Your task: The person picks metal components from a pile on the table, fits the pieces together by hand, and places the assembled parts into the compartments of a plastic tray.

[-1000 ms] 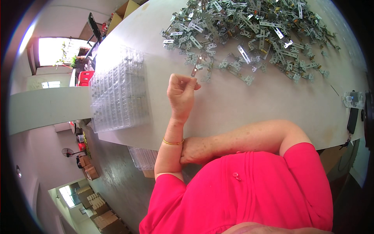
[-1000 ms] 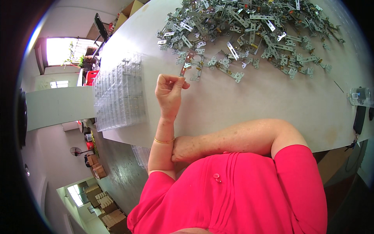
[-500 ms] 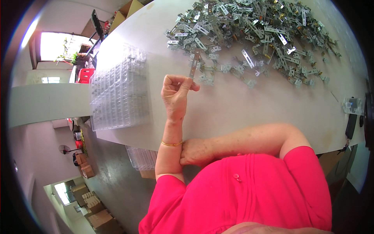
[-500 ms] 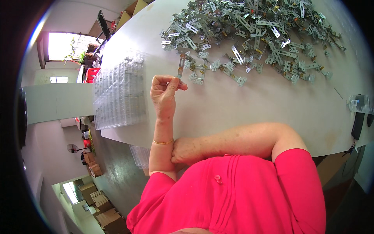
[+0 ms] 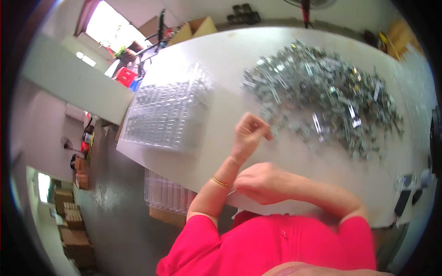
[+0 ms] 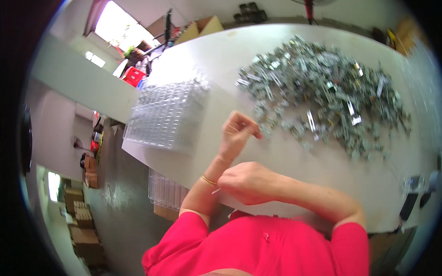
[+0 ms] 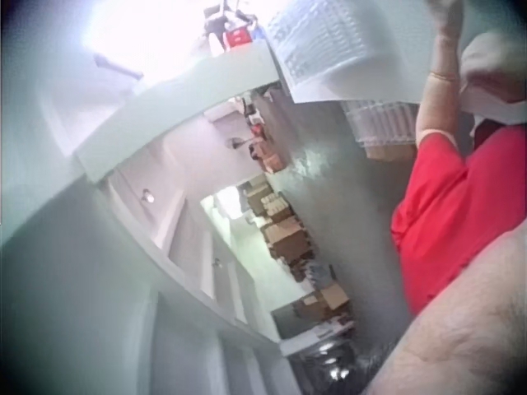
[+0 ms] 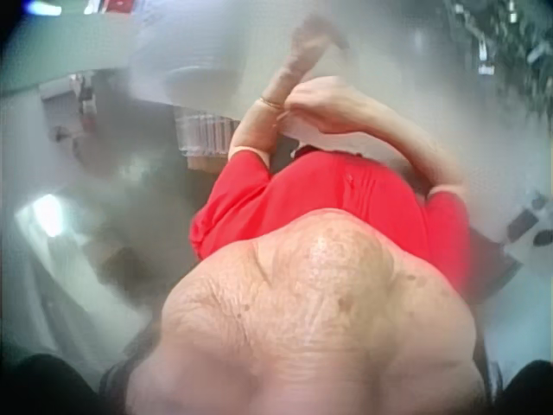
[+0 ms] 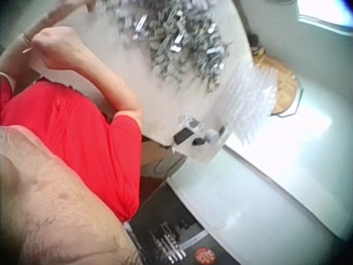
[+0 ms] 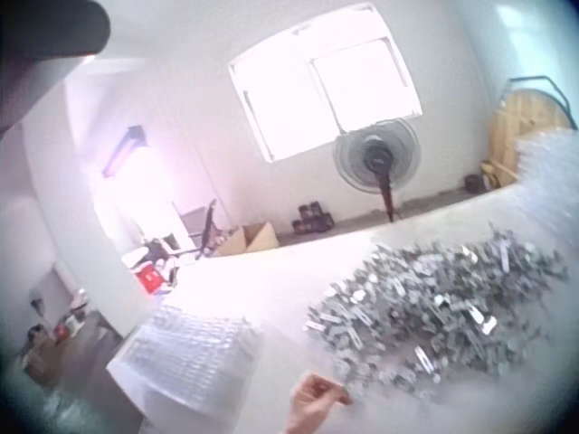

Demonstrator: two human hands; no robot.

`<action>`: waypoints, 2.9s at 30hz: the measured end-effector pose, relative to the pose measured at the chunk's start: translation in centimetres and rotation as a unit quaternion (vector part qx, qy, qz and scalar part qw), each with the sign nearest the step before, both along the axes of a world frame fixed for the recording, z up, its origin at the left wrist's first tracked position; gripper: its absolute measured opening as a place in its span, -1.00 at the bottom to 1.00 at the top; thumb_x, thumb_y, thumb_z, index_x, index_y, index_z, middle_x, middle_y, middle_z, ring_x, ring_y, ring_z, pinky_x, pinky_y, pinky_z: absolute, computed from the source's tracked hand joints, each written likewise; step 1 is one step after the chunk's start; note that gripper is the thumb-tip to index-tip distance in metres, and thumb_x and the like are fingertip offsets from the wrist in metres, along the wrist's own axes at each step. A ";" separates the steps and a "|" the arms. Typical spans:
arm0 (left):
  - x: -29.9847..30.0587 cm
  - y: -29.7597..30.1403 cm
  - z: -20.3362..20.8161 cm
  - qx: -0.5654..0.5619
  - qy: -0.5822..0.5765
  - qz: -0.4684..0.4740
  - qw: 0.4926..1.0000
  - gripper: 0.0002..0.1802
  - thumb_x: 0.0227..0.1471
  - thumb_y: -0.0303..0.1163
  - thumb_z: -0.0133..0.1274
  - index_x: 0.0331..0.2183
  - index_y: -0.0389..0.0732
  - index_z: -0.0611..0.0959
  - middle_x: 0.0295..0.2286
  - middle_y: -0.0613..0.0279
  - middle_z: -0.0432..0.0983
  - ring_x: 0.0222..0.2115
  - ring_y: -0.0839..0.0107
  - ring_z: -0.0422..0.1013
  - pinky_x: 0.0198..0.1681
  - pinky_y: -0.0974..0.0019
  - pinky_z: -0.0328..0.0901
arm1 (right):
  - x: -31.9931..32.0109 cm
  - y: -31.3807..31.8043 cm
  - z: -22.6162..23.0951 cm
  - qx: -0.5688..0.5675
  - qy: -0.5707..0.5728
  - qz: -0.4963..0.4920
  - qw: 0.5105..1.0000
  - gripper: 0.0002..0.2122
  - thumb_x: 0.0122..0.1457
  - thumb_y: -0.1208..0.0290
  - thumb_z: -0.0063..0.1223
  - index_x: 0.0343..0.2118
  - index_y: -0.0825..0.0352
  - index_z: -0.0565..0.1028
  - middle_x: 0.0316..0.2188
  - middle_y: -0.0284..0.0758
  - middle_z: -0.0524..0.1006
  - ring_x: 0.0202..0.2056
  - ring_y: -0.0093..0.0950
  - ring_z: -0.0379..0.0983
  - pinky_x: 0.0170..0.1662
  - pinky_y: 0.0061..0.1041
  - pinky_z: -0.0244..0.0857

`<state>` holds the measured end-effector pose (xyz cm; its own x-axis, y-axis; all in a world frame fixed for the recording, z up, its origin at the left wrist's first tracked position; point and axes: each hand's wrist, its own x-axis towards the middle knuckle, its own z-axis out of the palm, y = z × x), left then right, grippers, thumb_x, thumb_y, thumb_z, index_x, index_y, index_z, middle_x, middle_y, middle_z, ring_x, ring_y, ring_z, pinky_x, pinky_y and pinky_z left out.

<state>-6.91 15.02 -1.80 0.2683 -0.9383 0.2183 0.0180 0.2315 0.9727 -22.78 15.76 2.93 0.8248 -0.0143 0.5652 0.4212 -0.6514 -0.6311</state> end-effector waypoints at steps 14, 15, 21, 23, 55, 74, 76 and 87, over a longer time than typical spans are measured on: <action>-1.9 0.3 0.0 -0.017 0.088 -0.126 0.988 -0.83 0.18 -0.67 0.09 -0.33 -0.28 0.42 -0.39 0.16 0.51 -0.38 0.41 0.55 -0.26 0.35 0.49 | -6.0 -8.0 2.3 0.001 -0.056 -0.446 0.893 -0.95 0.21 0.57 0.16 -0.29 0.36 0.52 -0.20 -0.19 0.54 -0.17 -0.34 0.50 -0.07 -0.42 0.36; -1.7 0.6 0.0 -0.013 0.089 -0.122 0.988 -0.83 0.18 -0.67 0.09 -0.34 -0.28 0.41 -0.39 0.15 0.51 -0.38 0.40 0.55 -0.26 0.34 0.49 | -5.6 -7.9 2.3 0.031 -0.045 -0.441 0.896 -0.96 0.22 0.58 0.15 -0.29 0.37 0.52 -0.22 -0.21 0.54 -0.22 -0.37 0.49 -0.12 -0.44 0.37; -0.5 1.2 -0.5 -0.021 0.110 -0.112 0.987 -0.83 0.17 -0.67 0.10 -0.33 -0.28 0.42 -0.39 0.15 0.51 -0.38 0.38 0.55 -0.27 0.33 0.48 | -3.8 -8.8 1.9 0.067 -0.031 -0.401 0.913 -0.96 0.23 0.62 0.12 -0.29 0.40 0.50 -0.30 -0.26 0.52 -0.33 -0.46 0.46 -0.24 -0.52 0.37; -0.3 1.5 -0.5 -0.015 0.119 -0.110 0.987 -0.83 0.17 -0.65 0.11 -0.33 -0.28 0.42 -0.39 0.15 0.51 -0.38 0.38 0.55 -0.27 0.32 0.48 | -3.6 -8.8 2.2 0.067 -0.025 -0.394 0.916 -0.96 0.23 0.62 0.12 -0.28 0.41 0.50 -0.32 -0.27 0.52 -0.33 -0.46 0.46 -0.23 -0.52 0.37; 0.1 1.1 -0.5 0.114 0.251 -0.165 0.947 -0.63 0.39 -0.13 -0.16 -0.31 -0.24 0.50 -0.61 0.21 0.40 -0.67 0.40 0.38 -0.58 0.37 0.29 | -2.5 -7.5 2.1 0.135 0.000 -0.387 0.912 -0.96 0.24 0.57 0.14 -0.26 0.36 0.54 -0.47 -0.37 0.53 -0.49 -0.61 0.39 -0.38 -0.60 0.31; -0.4 1.7 0.4 0.141 0.174 -0.131 0.966 -0.64 0.42 -0.17 -0.23 -0.35 -0.19 0.45 -0.68 0.25 0.38 -0.80 0.49 0.27 -0.73 0.47 0.18 | -2.8 -6.4 1.8 0.087 0.074 -0.407 0.906 -0.96 0.19 0.55 0.14 -0.33 0.32 0.50 -0.54 -0.24 0.50 -0.53 -0.33 0.45 -0.44 -0.39 0.31; -0.5 1.6 0.3 0.139 0.165 -0.131 0.968 -0.64 0.42 -0.17 -0.23 -0.35 -0.19 0.45 -0.68 0.26 0.39 -0.80 0.50 0.27 -0.73 0.48 0.17 | -2.9 -6.5 1.8 0.081 0.085 -0.411 0.904 -0.96 0.19 0.54 0.13 -0.34 0.32 0.49 -0.54 -0.24 0.51 -0.51 -0.29 0.47 -0.43 -0.36 0.32; -0.7 1.8 0.3 0.109 0.052 -0.075 0.990 -0.67 0.40 -0.17 -0.14 -0.36 -0.17 0.47 -0.65 0.37 0.37 -0.74 0.64 0.23 -0.69 0.54 0.09 | -3.0 -6.2 2.1 0.070 0.118 -0.413 0.900 -0.92 0.21 0.52 0.12 -0.27 0.31 0.47 -0.53 -0.22 0.54 -0.50 -0.27 0.50 -0.43 -0.34 0.33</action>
<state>-7.66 16.79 -1.46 0.1330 -0.9910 -0.0151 0.1384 0.0035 0.9904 -25.80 9.51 5.00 0.5968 -0.7356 0.3205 -0.3267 -0.5876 -0.7402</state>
